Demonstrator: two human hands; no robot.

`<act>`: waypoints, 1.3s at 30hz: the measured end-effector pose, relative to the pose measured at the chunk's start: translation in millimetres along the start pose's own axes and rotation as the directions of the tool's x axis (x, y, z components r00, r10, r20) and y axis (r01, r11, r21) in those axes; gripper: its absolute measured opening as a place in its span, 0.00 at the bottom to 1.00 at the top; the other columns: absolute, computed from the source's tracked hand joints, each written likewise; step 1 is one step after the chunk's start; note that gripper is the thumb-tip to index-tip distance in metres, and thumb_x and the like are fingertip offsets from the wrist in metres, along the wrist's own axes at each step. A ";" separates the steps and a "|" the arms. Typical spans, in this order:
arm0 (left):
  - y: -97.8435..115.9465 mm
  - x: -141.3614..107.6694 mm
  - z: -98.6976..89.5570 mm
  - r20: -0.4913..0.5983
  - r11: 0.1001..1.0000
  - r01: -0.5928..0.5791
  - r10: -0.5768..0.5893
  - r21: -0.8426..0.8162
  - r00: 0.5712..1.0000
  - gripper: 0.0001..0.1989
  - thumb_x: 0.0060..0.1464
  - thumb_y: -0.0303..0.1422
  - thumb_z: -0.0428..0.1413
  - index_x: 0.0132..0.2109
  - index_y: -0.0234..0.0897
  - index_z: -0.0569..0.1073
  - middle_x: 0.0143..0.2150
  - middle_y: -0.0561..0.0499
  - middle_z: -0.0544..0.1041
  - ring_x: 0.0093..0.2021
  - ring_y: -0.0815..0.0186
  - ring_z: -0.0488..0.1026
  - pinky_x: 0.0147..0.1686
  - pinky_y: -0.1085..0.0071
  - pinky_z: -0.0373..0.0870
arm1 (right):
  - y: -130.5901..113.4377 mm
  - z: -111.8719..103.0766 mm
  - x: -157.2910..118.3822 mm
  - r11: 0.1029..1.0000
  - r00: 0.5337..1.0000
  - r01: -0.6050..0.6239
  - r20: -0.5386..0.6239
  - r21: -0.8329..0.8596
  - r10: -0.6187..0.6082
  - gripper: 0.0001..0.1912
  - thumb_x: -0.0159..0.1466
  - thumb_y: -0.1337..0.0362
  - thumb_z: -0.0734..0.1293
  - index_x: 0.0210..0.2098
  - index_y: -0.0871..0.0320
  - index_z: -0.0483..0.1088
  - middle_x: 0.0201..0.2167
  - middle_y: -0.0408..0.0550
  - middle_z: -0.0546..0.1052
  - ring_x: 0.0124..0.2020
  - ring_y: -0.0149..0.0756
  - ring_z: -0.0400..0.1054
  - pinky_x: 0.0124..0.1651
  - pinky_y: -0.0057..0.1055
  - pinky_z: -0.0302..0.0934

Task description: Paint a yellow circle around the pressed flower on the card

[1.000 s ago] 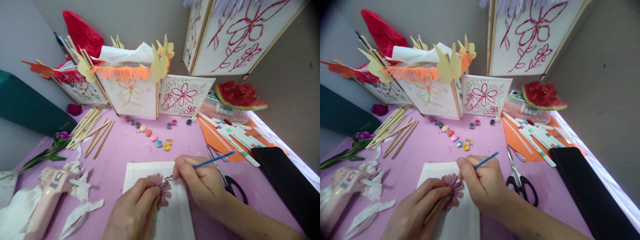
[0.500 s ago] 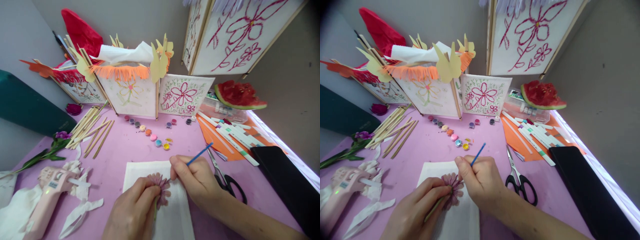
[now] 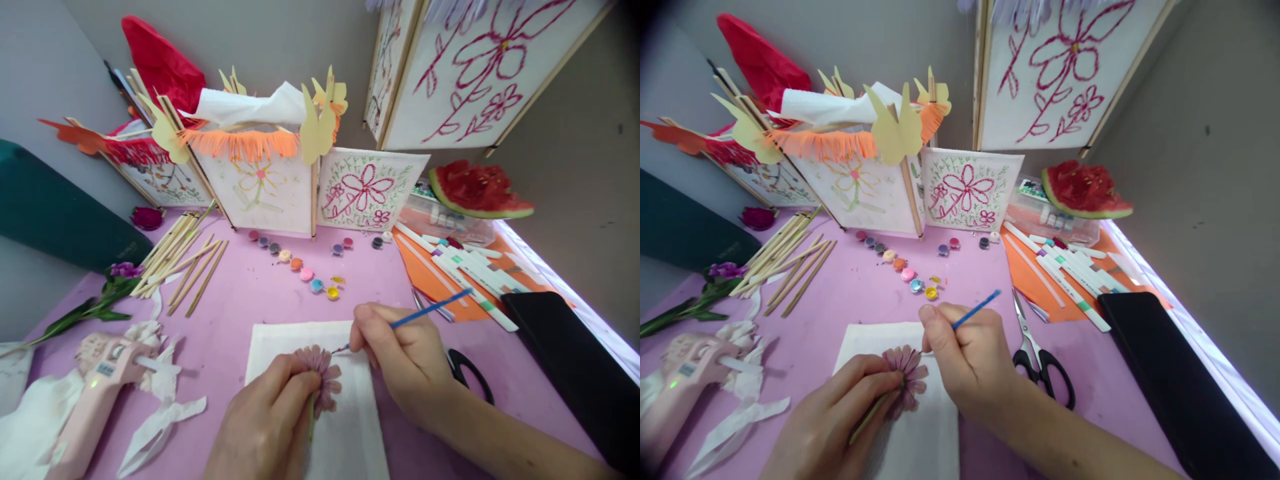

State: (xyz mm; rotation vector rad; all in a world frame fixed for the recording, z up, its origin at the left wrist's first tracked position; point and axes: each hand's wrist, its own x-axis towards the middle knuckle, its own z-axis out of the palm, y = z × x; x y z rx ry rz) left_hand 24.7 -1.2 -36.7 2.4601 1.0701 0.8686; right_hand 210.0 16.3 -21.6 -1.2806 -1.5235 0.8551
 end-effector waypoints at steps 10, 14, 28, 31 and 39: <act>-0.3 0.2 -0.7 0.027 1.000 0.005 -0.005 -0.011 1.000 0.11 0.59 0.22 0.47 0.41 0.37 0.72 0.37 0.49 0.75 0.34 0.71 0.76 0.32 0.80 0.76 | 0.5 0.3 -0.4 1.000 0.999 -0.007 0.049 0.018 0.006 0.23 0.69 0.59 0.54 0.20 0.59 0.65 0.15 0.37 0.60 0.15 0.24 0.52 0.21 0.24 0.50; -0.7 -0.3 -1.0 0.040 1.000 0.014 -0.014 -0.012 0.999 0.10 0.59 0.22 0.47 0.41 0.38 0.71 0.37 0.50 0.75 0.34 0.71 0.77 0.32 0.79 0.76 | 0.4 -2.4 1.5 1.000 0.993 -0.007 0.121 0.013 0.005 0.23 0.69 0.59 0.55 0.20 0.59 0.65 0.14 0.37 0.61 0.16 0.24 0.54 0.21 0.23 0.50; -1.0 0.9 3.2 -0.014 1.000 -0.014 0.014 -0.003 1.000 0.11 0.59 0.23 0.46 0.40 0.37 0.72 0.37 0.51 0.74 0.35 0.74 0.77 0.34 0.84 0.74 | 3.8 -10.0 7.8 1.000 0.996 0.007 -0.092 -0.016 -0.009 0.22 0.70 0.58 0.55 0.21 0.58 0.65 0.16 0.37 0.60 0.17 0.25 0.55 0.23 0.24 0.51; 0.1 2.0 2.3 -0.009 1.000 -0.003 0.003 -0.005 1.000 0.11 0.60 0.24 0.46 0.38 0.38 0.72 0.36 0.51 0.74 0.33 0.74 0.77 0.32 0.84 0.74 | 4.7 -21.4 14.8 0.999 0.998 -0.010 -0.068 -0.048 0.007 0.15 0.69 0.59 0.57 0.29 0.56 0.65 0.20 0.37 0.62 0.20 0.26 0.57 0.24 0.24 0.52; -1.6 1.8 1.8 -0.039 0.999 -0.039 0.039 0.003 0.998 0.11 0.63 0.27 0.45 0.38 0.38 0.72 0.36 0.51 0.77 0.34 0.73 0.78 0.33 0.83 0.76 | 8.1 -30.9 26.0 0.978 0.992 0.126 0.039 -0.163 -0.122 0.14 0.70 0.64 0.57 0.29 0.57 0.68 0.29 0.41 0.71 0.28 0.26 0.66 0.35 0.24 0.59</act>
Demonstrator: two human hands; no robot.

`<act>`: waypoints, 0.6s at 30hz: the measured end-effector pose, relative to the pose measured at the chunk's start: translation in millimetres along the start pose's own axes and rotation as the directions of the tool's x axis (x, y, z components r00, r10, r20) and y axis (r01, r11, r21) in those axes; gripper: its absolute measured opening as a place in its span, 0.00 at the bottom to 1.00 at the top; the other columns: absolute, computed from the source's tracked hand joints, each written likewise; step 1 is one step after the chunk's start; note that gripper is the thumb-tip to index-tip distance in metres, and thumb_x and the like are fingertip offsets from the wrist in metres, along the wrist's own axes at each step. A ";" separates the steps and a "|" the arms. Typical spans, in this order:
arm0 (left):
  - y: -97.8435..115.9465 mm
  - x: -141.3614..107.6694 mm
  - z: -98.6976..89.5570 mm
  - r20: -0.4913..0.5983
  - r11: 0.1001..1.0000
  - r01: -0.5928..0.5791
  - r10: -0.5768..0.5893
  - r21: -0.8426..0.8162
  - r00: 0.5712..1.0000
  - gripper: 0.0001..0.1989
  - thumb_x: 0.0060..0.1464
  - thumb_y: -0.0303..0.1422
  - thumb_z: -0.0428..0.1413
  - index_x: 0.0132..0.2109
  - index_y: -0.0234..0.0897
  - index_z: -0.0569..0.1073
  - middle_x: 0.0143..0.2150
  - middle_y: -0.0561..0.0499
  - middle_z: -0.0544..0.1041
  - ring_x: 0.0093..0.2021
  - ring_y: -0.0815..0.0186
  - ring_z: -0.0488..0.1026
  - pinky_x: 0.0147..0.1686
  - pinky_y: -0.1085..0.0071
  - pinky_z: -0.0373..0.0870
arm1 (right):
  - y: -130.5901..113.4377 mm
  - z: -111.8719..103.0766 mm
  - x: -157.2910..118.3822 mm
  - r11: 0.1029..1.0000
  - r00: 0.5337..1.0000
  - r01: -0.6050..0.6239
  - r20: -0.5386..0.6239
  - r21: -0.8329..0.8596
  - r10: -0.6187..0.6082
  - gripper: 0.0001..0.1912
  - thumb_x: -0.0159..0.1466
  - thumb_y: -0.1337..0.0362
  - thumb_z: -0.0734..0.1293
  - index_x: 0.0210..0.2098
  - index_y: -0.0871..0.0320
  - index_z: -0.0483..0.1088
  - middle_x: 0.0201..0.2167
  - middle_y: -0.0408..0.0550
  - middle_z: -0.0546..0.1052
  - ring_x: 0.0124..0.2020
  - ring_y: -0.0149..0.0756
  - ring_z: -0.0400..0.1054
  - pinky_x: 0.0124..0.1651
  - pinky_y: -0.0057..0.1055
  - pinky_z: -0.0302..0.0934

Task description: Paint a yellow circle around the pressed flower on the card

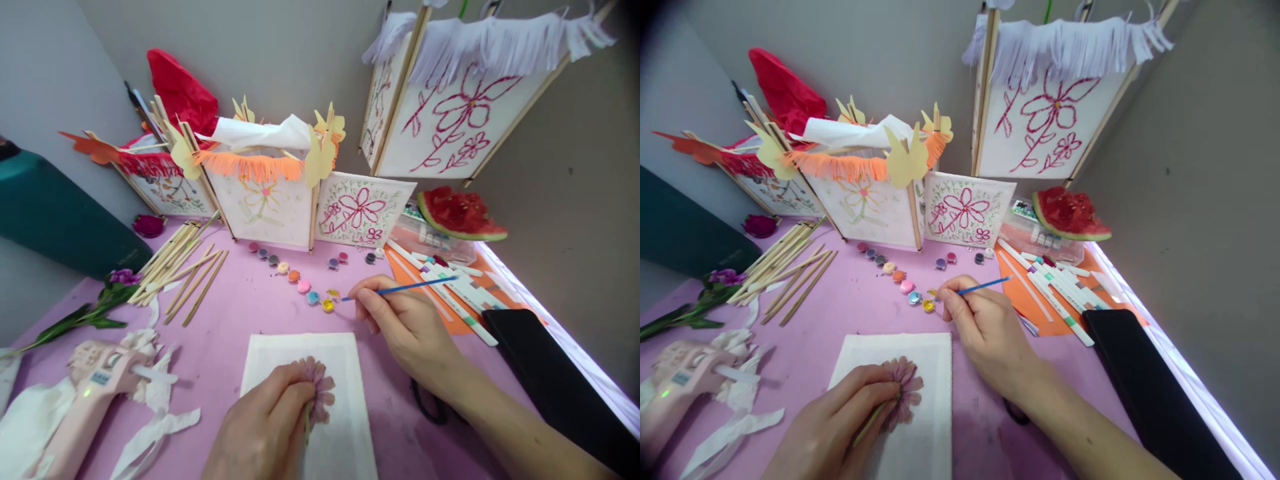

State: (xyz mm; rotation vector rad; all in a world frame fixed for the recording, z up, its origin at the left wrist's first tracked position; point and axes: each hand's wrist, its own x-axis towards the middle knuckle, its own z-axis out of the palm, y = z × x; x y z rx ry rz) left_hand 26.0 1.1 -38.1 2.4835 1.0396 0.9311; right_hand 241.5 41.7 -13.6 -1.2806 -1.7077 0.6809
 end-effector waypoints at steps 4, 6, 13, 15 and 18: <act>2.8 2.8 -1.2 -0.005 1.000 0.008 -0.008 -0.009 1.000 0.11 0.62 0.26 0.46 0.38 0.38 0.72 0.36 0.51 0.77 0.34 0.72 0.78 0.33 0.82 0.76 | 3.5 4.6 2.1 0.995 0.994 0.073 -0.073 -0.061 -0.077 0.12 0.67 0.66 0.61 0.28 0.57 0.70 0.30 0.42 0.75 0.32 0.28 0.70 0.37 0.24 0.61; 4.6 4.2 -2.1 0.005 0.999 0.026 -0.026 -0.022 1.000 0.11 0.62 0.26 0.46 0.38 0.39 0.72 0.36 0.52 0.77 0.33 0.72 0.78 0.31 0.82 0.76 | 4.4 5.5 2.6 0.993 0.989 0.089 -0.108 -0.074 -0.097 0.12 0.67 0.66 0.62 0.27 0.57 0.70 0.30 0.43 0.76 0.32 0.29 0.71 0.37 0.24 0.62; 5.0 3.2 -1.1 -0.004 0.998 0.046 -0.046 -0.038 0.999 0.11 0.62 0.26 0.46 0.38 0.39 0.73 0.35 0.52 0.77 0.33 0.72 0.78 0.31 0.82 0.77 | 0.1 5.6 8.3 0.966 0.988 0.126 -0.065 -0.224 -0.143 0.11 0.68 0.65 0.59 0.31 0.58 0.70 0.32 0.46 0.77 0.33 0.32 0.71 0.38 0.27 0.62; 4.0 2.1 0.2 -0.001 0.999 0.041 -0.041 -0.036 0.999 0.11 0.62 0.26 0.46 0.38 0.39 0.73 0.35 0.51 0.77 0.33 0.72 0.78 0.31 0.82 0.77 | -0.3 7.9 13.5 0.953 0.991 0.122 -0.027 -0.278 -0.134 0.13 0.68 0.64 0.59 0.30 0.59 0.70 0.30 0.47 0.76 0.32 0.34 0.71 0.37 0.28 0.61; 2.8 1.0 1.9 -0.002 0.999 0.022 -0.022 -0.025 1.000 0.12 0.63 0.27 0.44 0.38 0.37 0.72 0.35 0.51 0.77 0.33 0.72 0.79 0.32 0.82 0.76 | 2.0 12.2 22.1 0.941 0.995 0.088 -0.024 -0.326 -0.101 0.15 0.68 0.62 0.58 0.28 0.58 0.68 0.26 0.47 0.74 0.29 0.35 0.70 0.34 0.30 0.61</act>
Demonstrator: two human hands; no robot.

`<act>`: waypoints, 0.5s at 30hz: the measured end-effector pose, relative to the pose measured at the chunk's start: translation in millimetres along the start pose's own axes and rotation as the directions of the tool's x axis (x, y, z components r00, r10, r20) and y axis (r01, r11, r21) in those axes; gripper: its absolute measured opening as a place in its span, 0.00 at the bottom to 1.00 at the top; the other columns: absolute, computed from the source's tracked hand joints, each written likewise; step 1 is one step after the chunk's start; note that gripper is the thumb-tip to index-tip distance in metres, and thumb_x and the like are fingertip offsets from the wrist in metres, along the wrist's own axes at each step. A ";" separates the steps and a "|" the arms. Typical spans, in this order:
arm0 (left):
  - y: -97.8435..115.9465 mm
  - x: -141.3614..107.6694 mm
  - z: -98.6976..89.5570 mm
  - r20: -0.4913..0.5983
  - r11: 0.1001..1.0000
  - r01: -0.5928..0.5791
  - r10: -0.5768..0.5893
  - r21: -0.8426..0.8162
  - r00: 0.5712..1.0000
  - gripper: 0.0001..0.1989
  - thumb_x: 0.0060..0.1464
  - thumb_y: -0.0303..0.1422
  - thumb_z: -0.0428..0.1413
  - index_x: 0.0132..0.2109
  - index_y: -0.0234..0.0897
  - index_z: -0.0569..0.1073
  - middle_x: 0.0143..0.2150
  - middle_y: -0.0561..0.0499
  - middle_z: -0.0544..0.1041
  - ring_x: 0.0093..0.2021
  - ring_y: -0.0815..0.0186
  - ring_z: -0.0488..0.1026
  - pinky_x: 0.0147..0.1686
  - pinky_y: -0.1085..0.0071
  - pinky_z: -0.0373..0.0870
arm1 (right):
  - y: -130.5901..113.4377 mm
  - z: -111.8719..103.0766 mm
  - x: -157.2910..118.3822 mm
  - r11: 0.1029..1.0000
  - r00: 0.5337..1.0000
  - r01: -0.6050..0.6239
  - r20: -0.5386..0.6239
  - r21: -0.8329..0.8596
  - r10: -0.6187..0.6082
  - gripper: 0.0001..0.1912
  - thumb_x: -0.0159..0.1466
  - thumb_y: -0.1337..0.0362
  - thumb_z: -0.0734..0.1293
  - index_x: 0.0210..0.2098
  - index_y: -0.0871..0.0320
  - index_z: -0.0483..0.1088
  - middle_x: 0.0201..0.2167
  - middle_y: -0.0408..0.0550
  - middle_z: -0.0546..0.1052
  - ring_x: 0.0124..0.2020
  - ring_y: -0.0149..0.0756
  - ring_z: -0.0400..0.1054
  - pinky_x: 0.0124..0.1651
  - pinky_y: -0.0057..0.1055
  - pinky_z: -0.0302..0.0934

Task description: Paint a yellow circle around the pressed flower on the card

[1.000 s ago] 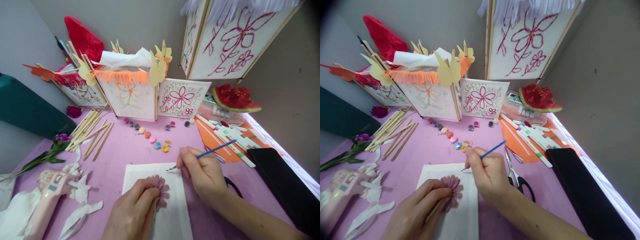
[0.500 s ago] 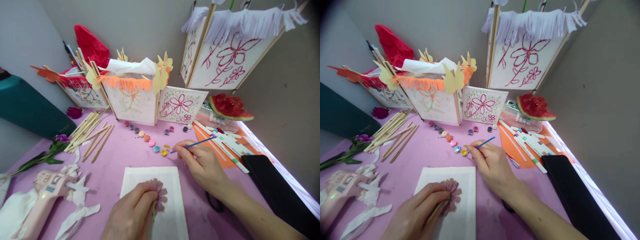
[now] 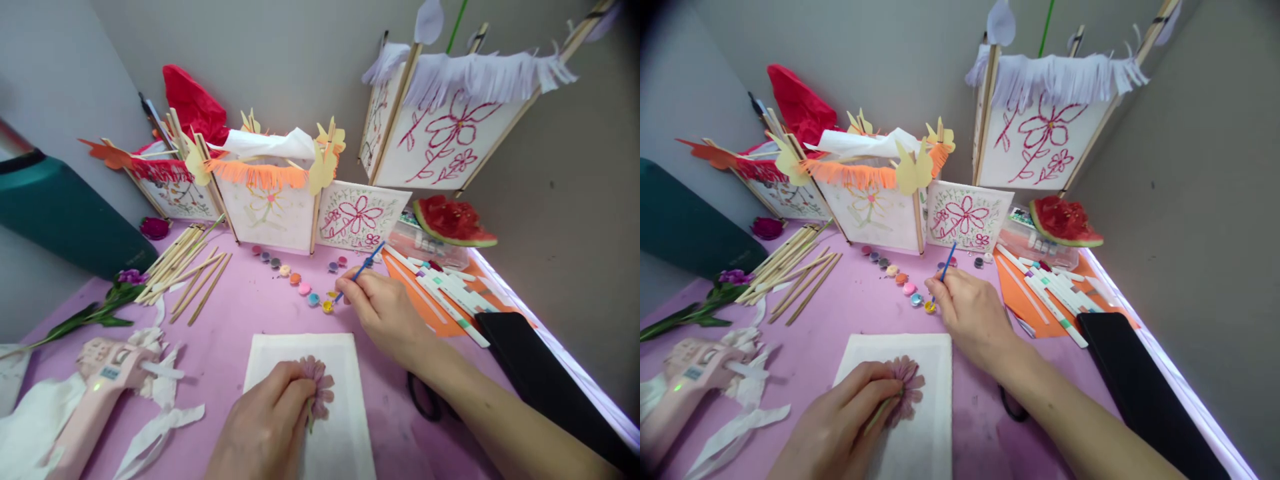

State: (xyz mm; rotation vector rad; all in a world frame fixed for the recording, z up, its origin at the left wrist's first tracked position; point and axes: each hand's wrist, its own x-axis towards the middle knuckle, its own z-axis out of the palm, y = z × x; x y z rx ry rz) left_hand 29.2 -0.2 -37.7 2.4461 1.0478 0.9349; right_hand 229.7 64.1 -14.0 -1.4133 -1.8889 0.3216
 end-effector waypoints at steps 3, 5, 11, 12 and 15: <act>-0.8 -0.8 0.8 -0.009 1.000 -0.018 0.018 0.006 1.000 0.12 0.63 0.27 0.44 0.37 0.37 0.72 0.34 0.50 0.77 0.33 0.72 0.78 0.32 0.83 0.76 | 3.4 4.9 4.0 0.998 0.997 -0.066 -0.028 -0.014 0.065 0.14 0.68 0.60 0.58 0.28 0.58 0.68 0.24 0.46 0.74 0.27 0.35 0.69 0.33 0.29 0.60; -1.6 -1.6 1.1 -0.005 1.000 -0.024 0.024 0.009 1.000 0.12 0.63 0.27 0.44 0.37 0.37 0.72 0.35 0.50 0.77 0.33 0.72 0.78 0.33 0.82 0.76 | 5.4 7.3 4.1 0.995 0.995 -0.098 -0.030 -0.014 0.097 0.14 0.68 0.60 0.59 0.28 0.58 0.67 0.24 0.45 0.74 0.27 0.34 0.69 0.32 0.28 0.59; -3.9 -3.1 1.1 0.003 0.999 -0.020 0.020 0.035 1.000 0.11 0.63 0.27 0.45 0.38 0.38 0.72 0.35 0.51 0.77 0.32 0.71 0.78 0.30 0.81 0.76 | 7.8 8.2 3.5 0.980 0.986 -0.163 -0.009 0.117 0.165 0.15 0.68 0.59 0.59 0.28 0.58 0.69 0.25 0.44 0.76 0.28 0.32 0.71 0.32 0.27 0.60; -3.9 -2.7 0.7 0.011 0.999 -0.020 0.020 0.034 1.000 0.11 0.62 0.27 0.45 0.38 0.38 0.72 0.35 0.51 0.77 0.32 0.71 0.78 0.30 0.81 0.76 | 8.0 7.7 3.7 0.974 0.984 -0.170 -0.024 0.148 0.175 0.14 0.68 0.59 0.59 0.29 0.58 0.69 0.26 0.44 0.76 0.28 0.32 0.71 0.33 0.27 0.60; -3.3 -0.6 -0.9 0.011 0.999 -0.027 0.027 0.035 1.000 0.12 0.63 0.27 0.45 0.38 0.38 0.72 0.35 0.51 0.77 0.32 0.71 0.78 0.30 0.81 0.76 | 8.5 6.7 3.4 0.970 0.982 -0.178 -0.026 0.167 0.185 0.14 0.68 0.59 0.60 0.29 0.58 0.70 0.27 0.44 0.77 0.29 0.33 0.71 0.33 0.27 0.60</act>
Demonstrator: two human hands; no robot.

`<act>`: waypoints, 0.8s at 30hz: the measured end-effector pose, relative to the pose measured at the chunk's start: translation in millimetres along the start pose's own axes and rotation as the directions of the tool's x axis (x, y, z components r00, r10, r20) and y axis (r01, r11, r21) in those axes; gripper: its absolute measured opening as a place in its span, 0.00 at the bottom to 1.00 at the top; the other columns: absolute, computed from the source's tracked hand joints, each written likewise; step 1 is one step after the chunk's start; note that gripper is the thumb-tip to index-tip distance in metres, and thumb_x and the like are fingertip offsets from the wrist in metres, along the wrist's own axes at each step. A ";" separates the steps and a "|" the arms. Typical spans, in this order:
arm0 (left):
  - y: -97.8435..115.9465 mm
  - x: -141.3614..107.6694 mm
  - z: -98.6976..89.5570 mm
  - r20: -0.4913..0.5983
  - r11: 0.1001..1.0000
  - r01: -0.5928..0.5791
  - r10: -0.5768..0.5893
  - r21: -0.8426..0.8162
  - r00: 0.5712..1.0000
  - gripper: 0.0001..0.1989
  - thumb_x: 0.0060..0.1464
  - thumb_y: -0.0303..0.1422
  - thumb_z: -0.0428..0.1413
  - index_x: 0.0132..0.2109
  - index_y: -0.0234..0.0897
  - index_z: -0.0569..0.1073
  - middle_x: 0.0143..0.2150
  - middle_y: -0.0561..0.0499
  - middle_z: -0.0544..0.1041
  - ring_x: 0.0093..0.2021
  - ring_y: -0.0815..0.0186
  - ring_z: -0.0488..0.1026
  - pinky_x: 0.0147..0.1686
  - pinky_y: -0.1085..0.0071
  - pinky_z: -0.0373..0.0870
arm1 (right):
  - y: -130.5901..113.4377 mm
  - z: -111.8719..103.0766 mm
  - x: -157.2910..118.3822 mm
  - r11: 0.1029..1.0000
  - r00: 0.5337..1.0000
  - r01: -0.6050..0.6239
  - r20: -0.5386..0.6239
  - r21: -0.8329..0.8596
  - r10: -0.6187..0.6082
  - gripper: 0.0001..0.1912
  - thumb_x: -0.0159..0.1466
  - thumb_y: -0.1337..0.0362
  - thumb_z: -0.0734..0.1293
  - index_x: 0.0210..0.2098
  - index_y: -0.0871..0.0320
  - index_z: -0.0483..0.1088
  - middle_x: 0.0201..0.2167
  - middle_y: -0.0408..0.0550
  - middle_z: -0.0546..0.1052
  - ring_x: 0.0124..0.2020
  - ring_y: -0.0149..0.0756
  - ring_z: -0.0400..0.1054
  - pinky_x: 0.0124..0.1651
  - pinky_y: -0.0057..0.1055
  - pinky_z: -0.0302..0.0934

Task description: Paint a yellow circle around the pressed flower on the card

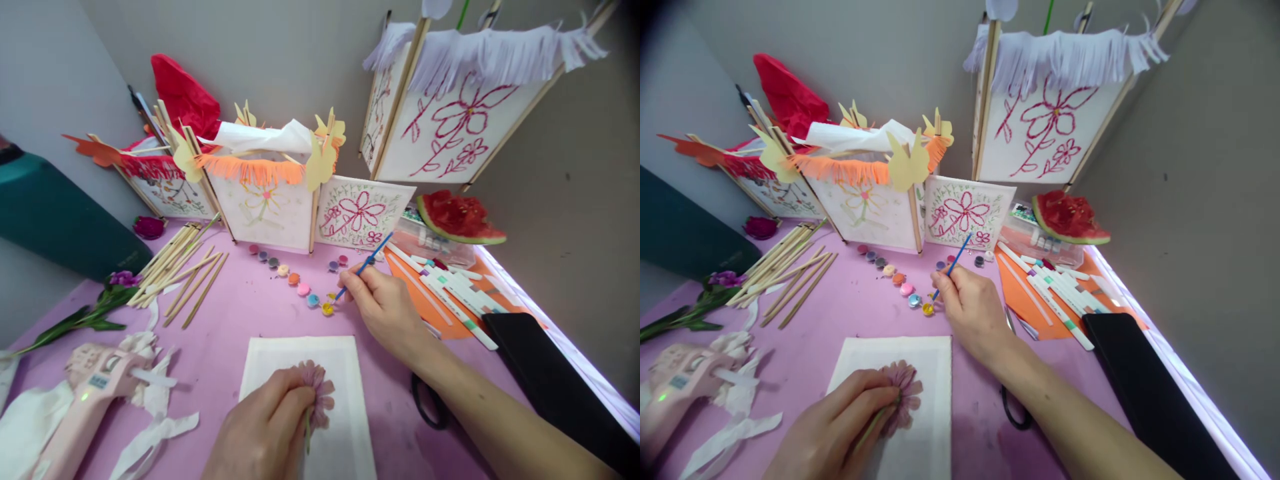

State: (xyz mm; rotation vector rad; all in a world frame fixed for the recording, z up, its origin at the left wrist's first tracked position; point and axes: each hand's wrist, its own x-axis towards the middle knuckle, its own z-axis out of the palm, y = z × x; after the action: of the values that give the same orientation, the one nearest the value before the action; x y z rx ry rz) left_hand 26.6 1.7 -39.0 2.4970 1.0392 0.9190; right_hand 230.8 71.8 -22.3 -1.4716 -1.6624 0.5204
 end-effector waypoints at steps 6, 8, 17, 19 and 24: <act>0.4 1.4 -2.6 -0.006 1.000 -0.006 0.006 0.022 1.000 0.12 0.63 0.26 0.44 0.38 0.38 0.72 0.35 0.51 0.78 0.33 0.72 0.78 0.32 0.82 0.76 | 2.2 2.5 -2.9 0.998 1.000 -0.009 0.003 0.065 0.009 0.14 0.68 0.59 0.59 0.31 0.59 0.70 0.26 0.44 0.76 0.26 0.31 0.70 0.31 0.26 0.60; 0.2 0.6 -2.9 0.002 1.000 0.002 -0.002 0.026 1.000 0.12 0.63 0.27 0.45 0.38 0.38 0.72 0.36 0.51 0.78 0.33 0.72 0.78 0.33 0.81 0.77 | 3.4 2.8 -3.2 0.998 1.000 -0.009 0.013 0.061 0.009 0.15 0.68 0.59 0.60 0.30 0.59 0.70 0.24 0.43 0.75 0.25 0.30 0.68 0.29 0.26 0.59; 6.3 5.7 -3.4 -0.015 0.999 0.043 -0.043 -0.002 0.999 0.13 0.62 0.26 0.44 0.37 0.38 0.73 0.35 0.52 0.77 0.33 0.74 0.78 0.33 0.85 0.75 | -16.0 -21.1 -22.7 0.913 0.988 -0.122 -0.040 0.390 0.149 0.15 0.66 0.54 0.61 0.31 0.58 0.71 0.20 0.42 0.72 0.17 0.26 0.62 0.20 0.24 0.57; 6.5 5.5 -3.0 -0.002 0.999 0.041 -0.041 -0.003 0.999 0.12 0.62 0.25 0.45 0.37 0.38 0.73 0.35 0.51 0.77 0.33 0.74 0.78 0.32 0.84 0.76 | -21.3 -20.3 -35.5 0.910 0.989 -0.129 -0.018 0.393 0.149 0.15 0.67 0.55 0.61 0.30 0.57 0.71 0.20 0.41 0.71 0.17 0.26 0.62 0.19 0.23 0.57; 4.3 2.3 -2.1 0.008 0.999 0.024 -0.024 0.034 1.000 0.12 0.61 0.25 0.45 0.38 0.38 0.73 0.36 0.51 0.77 0.34 0.73 0.78 0.33 0.82 0.76 | -19.7 -4.9 -58.7 0.942 0.998 -0.047 -0.031 0.334 0.061 0.15 0.68 0.60 0.59 0.28 0.57 0.69 0.17 0.39 0.70 0.17 0.25 0.63 0.21 0.23 0.58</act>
State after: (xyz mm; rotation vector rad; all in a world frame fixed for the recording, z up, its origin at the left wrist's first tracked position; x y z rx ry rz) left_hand 28.7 0.3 -34.4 2.5080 1.0888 0.8905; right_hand 220.7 10.5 -22.6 -1.2707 -1.4231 0.7568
